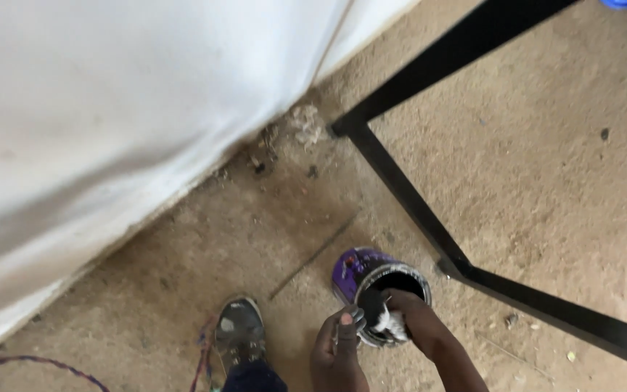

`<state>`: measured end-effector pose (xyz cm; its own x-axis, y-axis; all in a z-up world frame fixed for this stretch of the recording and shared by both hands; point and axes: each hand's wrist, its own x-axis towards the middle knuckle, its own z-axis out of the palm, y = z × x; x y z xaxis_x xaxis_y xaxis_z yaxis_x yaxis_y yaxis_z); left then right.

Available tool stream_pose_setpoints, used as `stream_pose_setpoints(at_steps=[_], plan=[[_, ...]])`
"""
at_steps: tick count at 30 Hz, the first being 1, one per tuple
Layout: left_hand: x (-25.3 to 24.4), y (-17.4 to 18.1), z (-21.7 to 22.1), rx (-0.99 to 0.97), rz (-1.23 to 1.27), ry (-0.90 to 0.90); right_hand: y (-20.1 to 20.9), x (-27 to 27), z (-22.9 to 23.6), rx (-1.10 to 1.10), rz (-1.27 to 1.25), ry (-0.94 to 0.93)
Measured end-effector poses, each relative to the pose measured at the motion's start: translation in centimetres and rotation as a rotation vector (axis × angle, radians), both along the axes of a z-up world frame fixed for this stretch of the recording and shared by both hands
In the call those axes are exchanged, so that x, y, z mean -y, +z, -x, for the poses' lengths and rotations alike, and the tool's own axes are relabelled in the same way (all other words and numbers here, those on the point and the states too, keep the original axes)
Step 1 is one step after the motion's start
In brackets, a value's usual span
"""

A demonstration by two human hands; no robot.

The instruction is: Painting a black metal frame using a small sponge dipped in a paint bucket to cover joints and surfaces.

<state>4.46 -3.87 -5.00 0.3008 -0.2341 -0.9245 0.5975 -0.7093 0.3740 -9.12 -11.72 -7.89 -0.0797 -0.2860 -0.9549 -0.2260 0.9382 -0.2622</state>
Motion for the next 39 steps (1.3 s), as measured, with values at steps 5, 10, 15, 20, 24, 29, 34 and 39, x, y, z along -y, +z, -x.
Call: stream_pose_setpoints(at_steps=[5, 10, 15, 20, 24, 29, 34, 39], plan=[[2.7, 0.9, -2.1, 0.097, 0.026, -0.007, -5.4, 1.8, -1.3, 0.291, 0.215, -0.451], [6.1, 1.8, -5.3, 0.135, 0.058, -0.222, -10.8, 7.1, -6.3, -0.008, 0.383, -0.273], [12.5, 2.1, -8.8, -0.047, 0.115, -0.724, -19.6, 12.9, -8.3, 0.754, 0.186, -0.98], [17.5, 2.1, -12.0, 0.099, 0.158, -0.772, -26.7, 20.2, -10.1, 0.778, 0.144, -1.266], [19.4, 1.3, -12.9, 0.284, 0.267, -0.77, -25.9, 23.4, -11.5, 0.6, 0.305, -1.271], [21.8, 3.4, -14.7, 0.353, 0.297, -0.702, -31.9, 26.4, -9.6, 0.469, 0.24, -1.072], [23.1, 5.8, -16.3, 0.497, 0.367, -0.734, -25.8, 26.5, -9.7, 1.095, 0.348, -1.234], [22.7, 7.4, -17.0, 0.457, 0.46, -0.654, -11.5, 25.5, -10.1, 1.263, 0.235, -1.267]])
